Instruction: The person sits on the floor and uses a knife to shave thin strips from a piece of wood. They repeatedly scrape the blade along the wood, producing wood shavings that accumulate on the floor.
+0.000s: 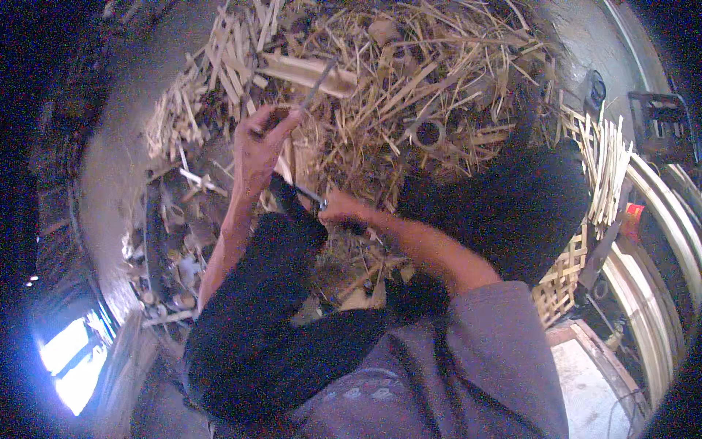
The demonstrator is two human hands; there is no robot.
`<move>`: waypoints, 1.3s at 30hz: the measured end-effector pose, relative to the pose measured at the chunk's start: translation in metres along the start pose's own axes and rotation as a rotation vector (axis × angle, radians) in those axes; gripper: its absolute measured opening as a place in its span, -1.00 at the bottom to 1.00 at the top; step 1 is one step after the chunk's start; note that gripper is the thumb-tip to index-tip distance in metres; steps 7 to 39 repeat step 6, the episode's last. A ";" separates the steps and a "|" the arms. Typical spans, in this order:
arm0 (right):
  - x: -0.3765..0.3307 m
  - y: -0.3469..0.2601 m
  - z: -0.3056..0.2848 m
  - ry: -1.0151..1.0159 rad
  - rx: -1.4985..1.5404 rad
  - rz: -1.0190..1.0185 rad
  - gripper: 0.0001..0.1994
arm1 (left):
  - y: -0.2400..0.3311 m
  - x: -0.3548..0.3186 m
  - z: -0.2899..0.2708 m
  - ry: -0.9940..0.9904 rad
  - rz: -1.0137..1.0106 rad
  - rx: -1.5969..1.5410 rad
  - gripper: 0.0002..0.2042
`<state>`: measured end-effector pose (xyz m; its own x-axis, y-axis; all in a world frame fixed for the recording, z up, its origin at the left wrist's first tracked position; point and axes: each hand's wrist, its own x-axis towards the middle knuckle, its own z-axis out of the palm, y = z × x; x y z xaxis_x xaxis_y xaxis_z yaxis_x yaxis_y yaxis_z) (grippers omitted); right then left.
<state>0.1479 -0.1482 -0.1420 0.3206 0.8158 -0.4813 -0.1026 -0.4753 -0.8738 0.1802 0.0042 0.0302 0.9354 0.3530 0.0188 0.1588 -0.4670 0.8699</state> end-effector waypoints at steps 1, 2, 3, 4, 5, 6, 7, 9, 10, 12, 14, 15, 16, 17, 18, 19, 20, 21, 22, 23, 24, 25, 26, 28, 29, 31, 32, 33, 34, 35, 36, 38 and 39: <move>0.005 0.006 0.007 0.027 -0.031 -0.042 -0.75 | 0.002 0.012 -0.007 0.056 -0.015 -0.048 -0.77; 0.020 0.027 0.014 0.091 -0.061 -0.024 -0.72 | 0.008 0.021 -0.008 0.096 -0.037 -0.101 -0.77; 0.018 0.023 0.014 0.130 -0.077 -0.200 -0.72 | -0.003 0.016 -0.017 0.145 -0.100 -0.150 -0.77; 0.019 0.018 0.012 0.115 -0.138 -0.125 -0.72 | -0.018 0.013 -0.021 0.161 -0.099 -0.201 -0.78; 0.020 0.005 0.007 0.088 -0.221 -0.072 -0.72 | -0.032 0.017 -0.028 0.209 -0.086 -0.250 -0.78; 0.018 -0.007 0.006 0.022 -0.206 -0.020 -0.70 | -0.045 0.027 -0.035 0.266 -0.060 -0.299 -0.78; 0.018 -0.007 0.006 0.022 -0.206 -0.020 -0.70 | -0.045 0.027 -0.035 0.266 -0.060 -0.299 -0.78; 0.018 -0.007 0.006 0.022 -0.206 -0.020 -0.70 | -0.045 0.027 -0.035 0.266 -0.060 -0.299 -0.78; 0.018 -0.007 0.006 0.022 -0.206 -0.020 -0.70 | -0.045 0.027 -0.035 0.266 -0.060 -0.299 -0.78; 0.018 -0.007 0.006 0.022 -0.206 -0.020 -0.70 | -0.045 0.027 -0.035 0.266 -0.060 -0.299 -0.78; 0.018 -0.007 0.006 0.022 -0.206 -0.020 -0.70 | -0.045 0.027 -0.035 0.266 -0.060 -0.299 -0.78; 0.018 -0.007 0.006 0.022 -0.206 -0.020 -0.70 | -0.045 0.027 -0.035 0.266 -0.060 -0.299 -0.78; 0.018 -0.007 0.006 0.022 -0.206 -0.020 -0.70 | -0.045 0.027 -0.035 0.266 -0.060 -0.299 -0.78; 0.018 -0.007 0.006 0.022 -0.206 -0.020 -0.70 | -0.045 0.027 -0.035 0.266 -0.060 -0.299 -0.78; 0.018 -0.007 0.006 0.022 -0.206 -0.020 -0.70 | -0.045 0.027 -0.035 0.266 -0.060 -0.299 -0.78; 0.018 -0.007 0.006 0.022 -0.206 -0.020 -0.70 | -0.045 0.027 -0.035 0.266 -0.060 -0.299 -0.78; 0.018 -0.007 0.006 0.022 -0.206 -0.020 -0.70 | -0.045 0.027 -0.035 0.266 -0.060 -0.299 -0.78; 0.018 -0.007 0.006 0.022 -0.206 -0.020 -0.70 | -0.045 0.027 -0.035 0.266 -0.060 -0.299 -0.78; 0.018 -0.007 0.006 0.022 -0.206 -0.020 -0.70 | -0.045 0.027 -0.035 0.266 -0.060 -0.299 -0.78; 0.018 -0.007 0.006 0.022 -0.206 -0.020 -0.70 | -0.045 0.027 -0.035 0.266 -0.060 -0.299 -0.78; 0.018 -0.007 0.006 0.022 -0.206 -0.020 -0.70 | -0.045 0.027 -0.035 0.266 -0.060 -0.299 -0.78; 0.018 -0.007 0.006 0.022 -0.206 -0.020 -0.70 | -0.045 0.027 -0.035 0.266 -0.060 -0.299 -0.78; 0.018 -0.007 0.006 0.022 -0.206 -0.020 -0.70 | -0.045 0.027 -0.035 0.266 -0.060 -0.299 -0.78; 0.018 -0.007 0.006 0.022 -0.206 -0.020 -0.70 | -0.045 0.027 -0.035 0.266 -0.060 -0.299 -0.78; 0.018 -0.007 0.006 0.022 -0.206 -0.020 -0.70 | -0.045 0.027 -0.035 0.266 -0.060 -0.299 -0.78; 0.018 -0.007 0.006 0.022 -0.206 -0.020 -0.70 | -0.045 0.027 -0.035 0.266 -0.060 -0.299 -0.78; 0.018 -0.007 0.006 0.022 -0.206 -0.020 -0.70 | -0.045 0.027 -0.035 0.266 -0.060 -0.299 -0.78; 0.018 -0.007 0.006 0.022 -0.206 -0.020 -0.70 | -0.045 0.027 -0.035 0.266 -0.060 -0.299 -0.78; 0.018 -0.007 0.006 0.022 -0.206 -0.020 -0.70 | -0.045 0.027 -0.035 0.266 -0.060 -0.299 -0.78; 0.018 -0.007 0.006 0.022 -0.206 -0.020 -0.70 | -0.045 0.027 -0.035 0.266 -0.060 -0.299 -0.78; 0.018 -0.007 0.006 0.022 -0.206 -0.020 -0.70 | -0.045 0.027 -0.035 0.266 -0.060 -0.299 -0.78; 0.018 -0.007 0.006 0.022 -0.206 -0.020 -0.70 | -0.045 0.027 -0.035 0.266 -0.060 -0.299 -0.78; 0.018 -0.007 0.006 0.022 -0.206 -0.020 -0.70 | -0.045 0.027 -0.035 0.266 -0.060 -0.299 -0.78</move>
